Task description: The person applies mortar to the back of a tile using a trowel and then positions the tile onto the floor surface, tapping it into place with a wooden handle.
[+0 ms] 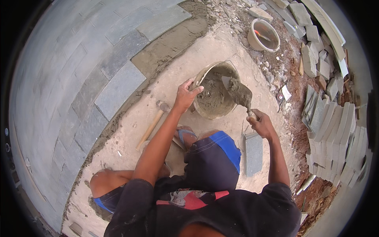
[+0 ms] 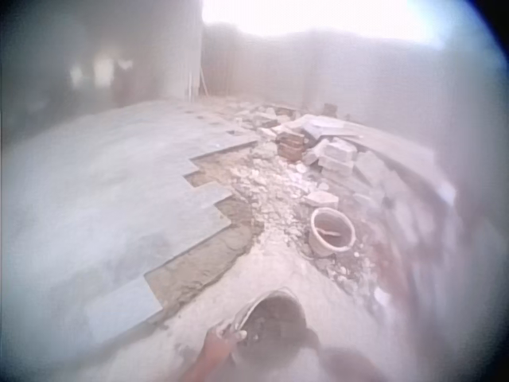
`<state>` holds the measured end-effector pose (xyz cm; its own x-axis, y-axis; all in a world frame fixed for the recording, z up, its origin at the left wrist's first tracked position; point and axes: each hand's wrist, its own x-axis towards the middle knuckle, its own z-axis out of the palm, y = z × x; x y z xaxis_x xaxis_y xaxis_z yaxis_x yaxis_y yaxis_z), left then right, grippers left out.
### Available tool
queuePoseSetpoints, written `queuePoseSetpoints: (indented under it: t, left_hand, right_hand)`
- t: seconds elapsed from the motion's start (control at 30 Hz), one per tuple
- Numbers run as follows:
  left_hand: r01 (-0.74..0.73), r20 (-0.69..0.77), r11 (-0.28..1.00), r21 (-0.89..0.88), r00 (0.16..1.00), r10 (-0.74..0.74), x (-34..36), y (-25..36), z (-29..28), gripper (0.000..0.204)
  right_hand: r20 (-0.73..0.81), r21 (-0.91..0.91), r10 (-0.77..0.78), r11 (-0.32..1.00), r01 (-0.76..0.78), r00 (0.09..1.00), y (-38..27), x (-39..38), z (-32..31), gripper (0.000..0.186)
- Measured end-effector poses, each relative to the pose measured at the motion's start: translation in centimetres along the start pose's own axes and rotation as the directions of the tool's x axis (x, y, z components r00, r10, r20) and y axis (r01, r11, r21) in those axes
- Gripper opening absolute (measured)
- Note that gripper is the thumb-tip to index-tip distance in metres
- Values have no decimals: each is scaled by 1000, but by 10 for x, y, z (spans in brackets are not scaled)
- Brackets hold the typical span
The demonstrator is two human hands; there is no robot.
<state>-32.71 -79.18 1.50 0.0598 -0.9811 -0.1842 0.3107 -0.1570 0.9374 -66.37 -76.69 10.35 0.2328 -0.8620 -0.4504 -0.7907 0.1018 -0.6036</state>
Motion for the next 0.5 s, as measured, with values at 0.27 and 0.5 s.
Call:
queuePoseSetpoints:
  t: [0.27,0.5]
  left_hand:
    - [-113,-2,982,151,993,115,-7,-25,32,49]
    - [-130,70,985,115,990,122,-15,-37,25,51]
  right_hand:
    - [71,-653,-68,751,98,995,-23,62,21,33]
    - [213,-180,-229,947,268,950,33,75,72,46]
